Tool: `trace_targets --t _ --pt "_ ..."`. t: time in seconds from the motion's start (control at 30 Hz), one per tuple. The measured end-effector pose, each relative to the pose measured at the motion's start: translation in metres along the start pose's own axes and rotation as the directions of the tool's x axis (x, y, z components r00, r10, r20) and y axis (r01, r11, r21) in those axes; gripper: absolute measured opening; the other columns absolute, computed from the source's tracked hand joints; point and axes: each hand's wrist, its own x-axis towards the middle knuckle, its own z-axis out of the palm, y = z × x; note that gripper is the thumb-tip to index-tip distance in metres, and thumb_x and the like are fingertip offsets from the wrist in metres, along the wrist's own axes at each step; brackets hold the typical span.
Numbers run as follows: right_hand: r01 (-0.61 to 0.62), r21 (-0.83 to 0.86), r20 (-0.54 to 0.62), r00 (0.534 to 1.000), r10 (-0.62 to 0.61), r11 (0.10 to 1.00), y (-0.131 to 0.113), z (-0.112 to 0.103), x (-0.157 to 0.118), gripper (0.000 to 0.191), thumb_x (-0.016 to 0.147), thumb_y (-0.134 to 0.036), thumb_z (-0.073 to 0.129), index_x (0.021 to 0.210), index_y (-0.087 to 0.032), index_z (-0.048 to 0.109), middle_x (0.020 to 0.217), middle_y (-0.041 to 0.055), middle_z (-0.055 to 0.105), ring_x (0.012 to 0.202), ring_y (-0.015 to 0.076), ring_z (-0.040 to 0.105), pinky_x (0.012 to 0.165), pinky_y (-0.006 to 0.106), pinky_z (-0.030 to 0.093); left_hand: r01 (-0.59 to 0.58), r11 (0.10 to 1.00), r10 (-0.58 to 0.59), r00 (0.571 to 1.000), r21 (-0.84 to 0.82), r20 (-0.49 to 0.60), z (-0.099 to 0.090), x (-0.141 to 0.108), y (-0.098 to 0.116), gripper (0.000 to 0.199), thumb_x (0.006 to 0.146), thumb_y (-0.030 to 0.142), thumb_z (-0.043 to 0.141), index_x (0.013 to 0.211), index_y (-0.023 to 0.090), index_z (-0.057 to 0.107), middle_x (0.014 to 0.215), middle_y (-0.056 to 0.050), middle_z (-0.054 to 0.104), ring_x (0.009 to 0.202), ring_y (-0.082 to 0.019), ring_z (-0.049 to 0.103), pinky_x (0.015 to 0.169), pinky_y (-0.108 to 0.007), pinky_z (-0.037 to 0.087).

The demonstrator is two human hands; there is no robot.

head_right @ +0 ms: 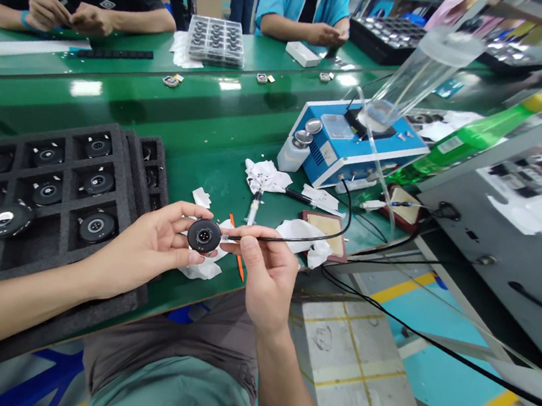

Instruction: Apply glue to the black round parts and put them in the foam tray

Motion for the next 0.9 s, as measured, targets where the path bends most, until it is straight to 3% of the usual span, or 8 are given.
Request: trace_targets --t 0.9 --pt "-0.009 -0.002 0.002 1.0 0.009 1.0 0.0034 -0.0027 -0.0003 0.007 0.096 -0.026 0.067 0.095 -0.024 0.073 0.096 0.0023 0.079 0.09 0.0191 0.078 0.08 0.036 0.068 0.029 0.999 -0.029 0.999 0.018 -0.021 0.0011 0.0008 0.0017 0.049 0.077 0.008 0.076 0.122 0.018 0.056 0.117 -0.009 0.073 0.098 -0.021 0.076 0.088 -0.035 0.058"
